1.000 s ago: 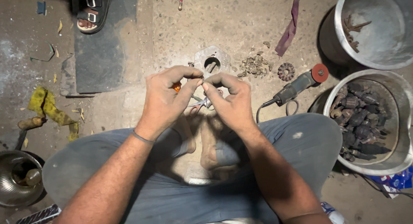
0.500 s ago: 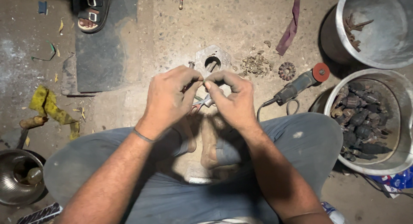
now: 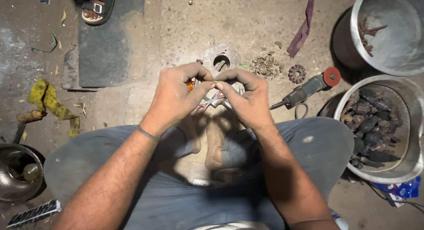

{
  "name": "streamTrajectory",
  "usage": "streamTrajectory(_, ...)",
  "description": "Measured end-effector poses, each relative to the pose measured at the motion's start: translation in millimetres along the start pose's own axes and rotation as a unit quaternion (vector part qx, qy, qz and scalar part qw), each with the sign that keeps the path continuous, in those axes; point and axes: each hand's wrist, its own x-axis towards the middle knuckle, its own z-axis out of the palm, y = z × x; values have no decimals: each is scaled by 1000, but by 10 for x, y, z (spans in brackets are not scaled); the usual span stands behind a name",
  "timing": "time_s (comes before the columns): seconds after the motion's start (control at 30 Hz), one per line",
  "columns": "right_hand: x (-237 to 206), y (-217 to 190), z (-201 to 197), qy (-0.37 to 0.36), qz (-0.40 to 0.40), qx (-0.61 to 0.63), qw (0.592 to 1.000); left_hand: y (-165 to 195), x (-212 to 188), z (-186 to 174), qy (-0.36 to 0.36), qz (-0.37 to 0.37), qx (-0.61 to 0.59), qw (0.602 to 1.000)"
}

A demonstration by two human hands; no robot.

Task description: The person sits on the ground holding an orange plastic connector and uses scissors to trim its parts, then uses a screwdriver on it. They strip and arrange green and white wires and twist them into the connector, working on the small part in their lap.

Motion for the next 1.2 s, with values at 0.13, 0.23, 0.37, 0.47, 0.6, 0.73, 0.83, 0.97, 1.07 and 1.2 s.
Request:
streamTrajectory(0.13, -10, -12, 8, 8, -4, 10, 1000, -63, 0, 27, -4, -30, -86, 996)
streamTrajectory(0.23, -29, -22, 32, 21, -49, -35, 998, -112, -11, 82, 7, -82, -168, 982)
streamTrajectory(0.37, -48, -35, 56, 34, -32, -53, 997, -170, -20, 139, 5, -136, -239, 962)
streamTrajectory(0.47, -53, -42, 69, 39, -54, -66, 996, -198, -32, 161, 7, -125, -221, 967)
streamTrajectory(0.6, -52, -39, 84, 44, -51, -47, 997, -188, -30, 171, 15, -111, -210, 971)
streamTrajectory(0.73, -45, -12, 84, 53, -41, -31, 997, -127, -19, 167, 8, -114, -220, 969)
streamTrajectory(0.83, -43, 10, 89, 70, -53, -37, 995, -78, -49, 146, 4, -238, -318, 918)
streamTrajectory(0.97, -58, 12, 85, 96, -37, -9, 995, -84, -54, 99, -25, -193, -548, 813)
streamTrajectory(1.07, -77, -10, 61, 92, -30, 5, 995, -95, -41, 86, -63, -150, -549, 820)
streamTrajectory(1.2, -90, -25, 23, 73, -48, 48, 995, -37, -52, 77, -81, -111, -467, 873)
